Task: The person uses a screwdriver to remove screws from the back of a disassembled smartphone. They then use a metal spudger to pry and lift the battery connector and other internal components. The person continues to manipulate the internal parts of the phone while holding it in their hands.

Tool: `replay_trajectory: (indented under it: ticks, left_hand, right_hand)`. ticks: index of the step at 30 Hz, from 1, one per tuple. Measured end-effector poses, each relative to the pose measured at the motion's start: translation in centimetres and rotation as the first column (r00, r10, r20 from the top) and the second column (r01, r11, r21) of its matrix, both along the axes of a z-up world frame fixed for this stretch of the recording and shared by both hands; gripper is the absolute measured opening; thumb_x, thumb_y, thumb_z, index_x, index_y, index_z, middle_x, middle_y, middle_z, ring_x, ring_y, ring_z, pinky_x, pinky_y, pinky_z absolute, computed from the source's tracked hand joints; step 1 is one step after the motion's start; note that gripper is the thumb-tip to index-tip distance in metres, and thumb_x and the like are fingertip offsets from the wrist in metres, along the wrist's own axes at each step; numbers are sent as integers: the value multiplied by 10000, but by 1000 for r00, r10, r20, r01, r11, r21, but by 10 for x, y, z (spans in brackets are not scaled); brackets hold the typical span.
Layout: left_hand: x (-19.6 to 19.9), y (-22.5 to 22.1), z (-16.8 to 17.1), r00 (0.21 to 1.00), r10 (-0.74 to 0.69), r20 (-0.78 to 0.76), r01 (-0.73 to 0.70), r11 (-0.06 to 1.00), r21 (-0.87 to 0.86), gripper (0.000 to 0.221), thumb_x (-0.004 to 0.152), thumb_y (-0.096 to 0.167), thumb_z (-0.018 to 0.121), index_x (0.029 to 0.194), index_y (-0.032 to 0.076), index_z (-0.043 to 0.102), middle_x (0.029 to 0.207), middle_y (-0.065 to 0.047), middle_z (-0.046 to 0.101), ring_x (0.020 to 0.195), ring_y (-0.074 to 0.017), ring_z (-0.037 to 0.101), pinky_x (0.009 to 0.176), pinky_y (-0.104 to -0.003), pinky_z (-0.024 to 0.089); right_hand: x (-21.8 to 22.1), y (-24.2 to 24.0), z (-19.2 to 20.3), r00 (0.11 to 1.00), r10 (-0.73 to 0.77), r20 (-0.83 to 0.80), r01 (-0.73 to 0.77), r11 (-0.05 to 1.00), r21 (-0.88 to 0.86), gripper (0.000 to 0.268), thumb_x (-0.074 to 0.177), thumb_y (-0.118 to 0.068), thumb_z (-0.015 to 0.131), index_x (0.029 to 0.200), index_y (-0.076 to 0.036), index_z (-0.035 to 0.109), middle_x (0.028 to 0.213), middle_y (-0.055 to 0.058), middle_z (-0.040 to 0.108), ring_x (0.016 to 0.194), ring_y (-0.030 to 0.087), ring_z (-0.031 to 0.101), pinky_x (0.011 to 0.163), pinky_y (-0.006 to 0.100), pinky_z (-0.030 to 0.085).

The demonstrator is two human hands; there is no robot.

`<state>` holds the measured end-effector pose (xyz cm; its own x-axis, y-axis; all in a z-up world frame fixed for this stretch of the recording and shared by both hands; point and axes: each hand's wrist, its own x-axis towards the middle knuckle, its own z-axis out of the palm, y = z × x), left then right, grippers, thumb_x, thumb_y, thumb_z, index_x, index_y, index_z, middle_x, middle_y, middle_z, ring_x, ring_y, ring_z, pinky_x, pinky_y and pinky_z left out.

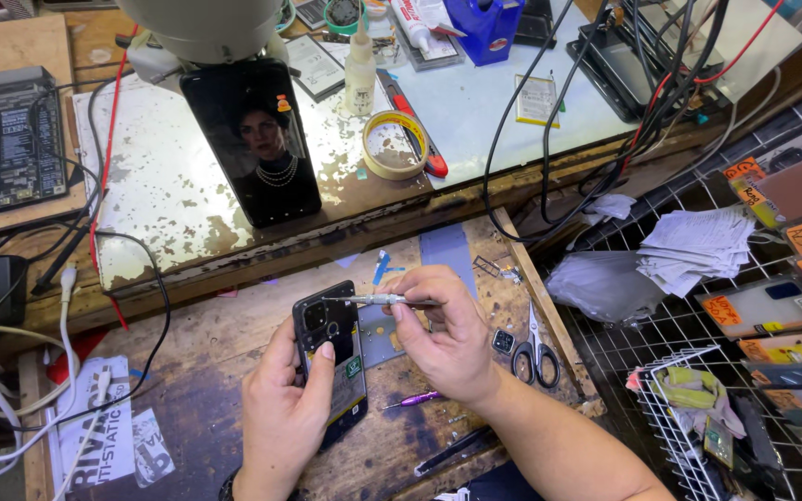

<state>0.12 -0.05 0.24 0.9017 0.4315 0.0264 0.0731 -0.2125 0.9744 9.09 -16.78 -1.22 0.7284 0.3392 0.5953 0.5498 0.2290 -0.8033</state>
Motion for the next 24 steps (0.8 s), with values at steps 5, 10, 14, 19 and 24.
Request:
replay_trajectory:
  ticks: [5, 10, 14, 19, 24]
  left_hand:
    - [0, -1, 1, 1000, -16, 25, 15, 1000, 18, 430, 906, 48, 660, 1334, 30, 626, 982, -46, 796, 850, -64, 697, 736, -241, 568]
    - [0, -1, 5, 998, -15, 54, 13, 999, 37, 438, 900, 46, 663, 1336, 27, 624, 993, -48, 799, 869, -65, 707, 742, -242, 568]
    - [0, 1, 2, 1000, 3, -24, -3, 1000, 26, 431, 902, 60, 667, 1331, 41, 637, 941, -51, 800, 793, -73, 694, 690, -238, 563]
    - [1, 9, -9, 973, -108, 203, 176, 918, -355, 392, 974, 15, 600, 1363, -30, 576, 1154, -73, 746, 1009, -90, 689, 871, -228, 552]
    - [1, 7, -10, 973, -159, 170, 231, 739, -633, 384, 982, 28, 601, 1360, -32, 568, 1079, -114, 752, 931, -140, 715, 814, -288, 591]
  right_hand:
    - [-1, -1, 1, 1000, -22, 7, 22, 999, -32, 260, 1004, 146, 590, 1193, -12, 506, 1209, 135, 554, 1143, 223, 653, 1016, 351, 574]
    - [1, -4, 6, 980, -163, 118, 182, 968, -174, 254, 967, 83, 675, 1160, -11, 541, 1154, 138, 618, 1034, 180, 678, 898, 289, 599]
    - [0, -5, 2, 969, -176, 172, 205, 963, -174, 220, 990, 57, 637, 1178, -9, 545, 1149, 141, 637, 1039, 215, 674, 932, 309, 567]
    - [10, -8, -7, 968, 32, -248, 32, 968, 250, 136, 1046, -20, 505, 1182, -22, 506, 1088, 126, 631, 1000, 227, 684, 978, 368, 604]
    - [29, -2, -18, 622, 202, -756, -145, 979, 141, 191, 1015, -114, 498, 1096, 13, 614, 735, 56, 606, 600, 145, 576, 525, 304, 509]
